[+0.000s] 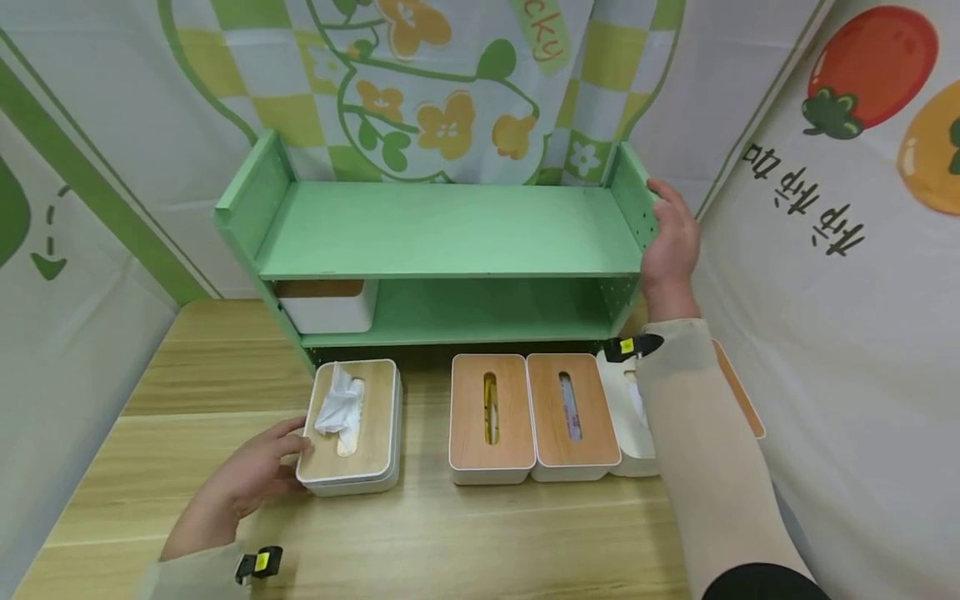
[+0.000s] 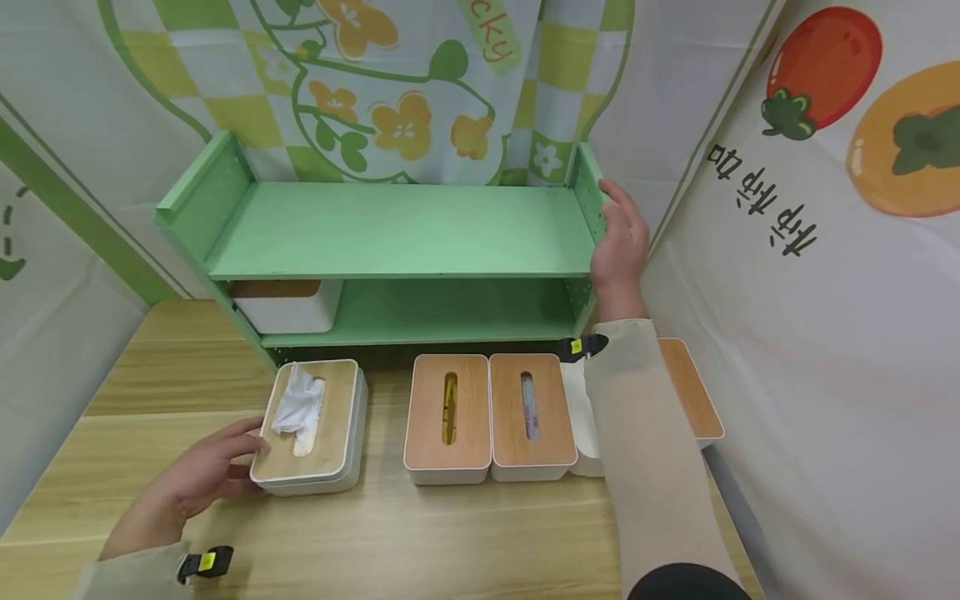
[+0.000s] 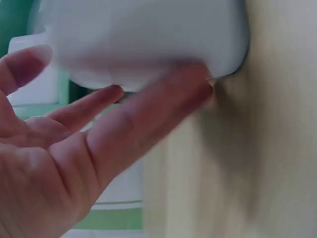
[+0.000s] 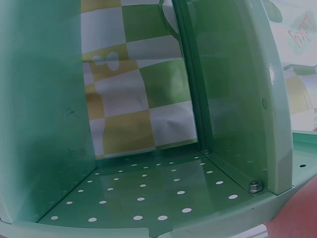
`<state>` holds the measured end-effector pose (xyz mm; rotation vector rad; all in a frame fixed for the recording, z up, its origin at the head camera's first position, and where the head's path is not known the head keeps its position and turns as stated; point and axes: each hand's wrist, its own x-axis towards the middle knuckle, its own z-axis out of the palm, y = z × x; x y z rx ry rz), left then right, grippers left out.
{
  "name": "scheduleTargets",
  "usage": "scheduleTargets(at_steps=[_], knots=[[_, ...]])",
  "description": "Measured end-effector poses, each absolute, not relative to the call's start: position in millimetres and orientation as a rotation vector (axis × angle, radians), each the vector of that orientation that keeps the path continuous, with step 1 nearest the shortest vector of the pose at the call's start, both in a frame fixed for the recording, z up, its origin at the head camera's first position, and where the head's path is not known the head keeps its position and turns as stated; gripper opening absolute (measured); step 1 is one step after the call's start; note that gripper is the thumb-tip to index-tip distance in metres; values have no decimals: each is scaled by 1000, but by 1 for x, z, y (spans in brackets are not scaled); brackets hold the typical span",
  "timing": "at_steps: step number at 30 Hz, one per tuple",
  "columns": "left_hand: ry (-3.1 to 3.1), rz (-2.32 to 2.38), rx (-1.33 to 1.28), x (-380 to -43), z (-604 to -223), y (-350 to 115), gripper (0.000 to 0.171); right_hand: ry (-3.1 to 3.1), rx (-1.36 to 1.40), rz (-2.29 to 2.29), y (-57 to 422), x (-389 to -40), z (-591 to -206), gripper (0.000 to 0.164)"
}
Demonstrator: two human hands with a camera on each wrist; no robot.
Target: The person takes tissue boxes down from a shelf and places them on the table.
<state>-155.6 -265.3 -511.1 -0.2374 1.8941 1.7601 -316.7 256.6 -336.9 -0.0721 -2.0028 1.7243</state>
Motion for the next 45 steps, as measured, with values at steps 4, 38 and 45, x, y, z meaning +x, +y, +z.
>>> scheduleTargets(at_steps=[4,38,45], knots=[[1995,1667,-248,-156,-501,-266,65,-1992,-70,1728,257,-317,-338,45],[2065,1664,-95,-170,-505,-211,74,-2032,-52,1662,256,-316,-339,45],[2084,1648,-126,-171,-505,-201,75,-2009,-47,1681,255,-315,-339,45]])
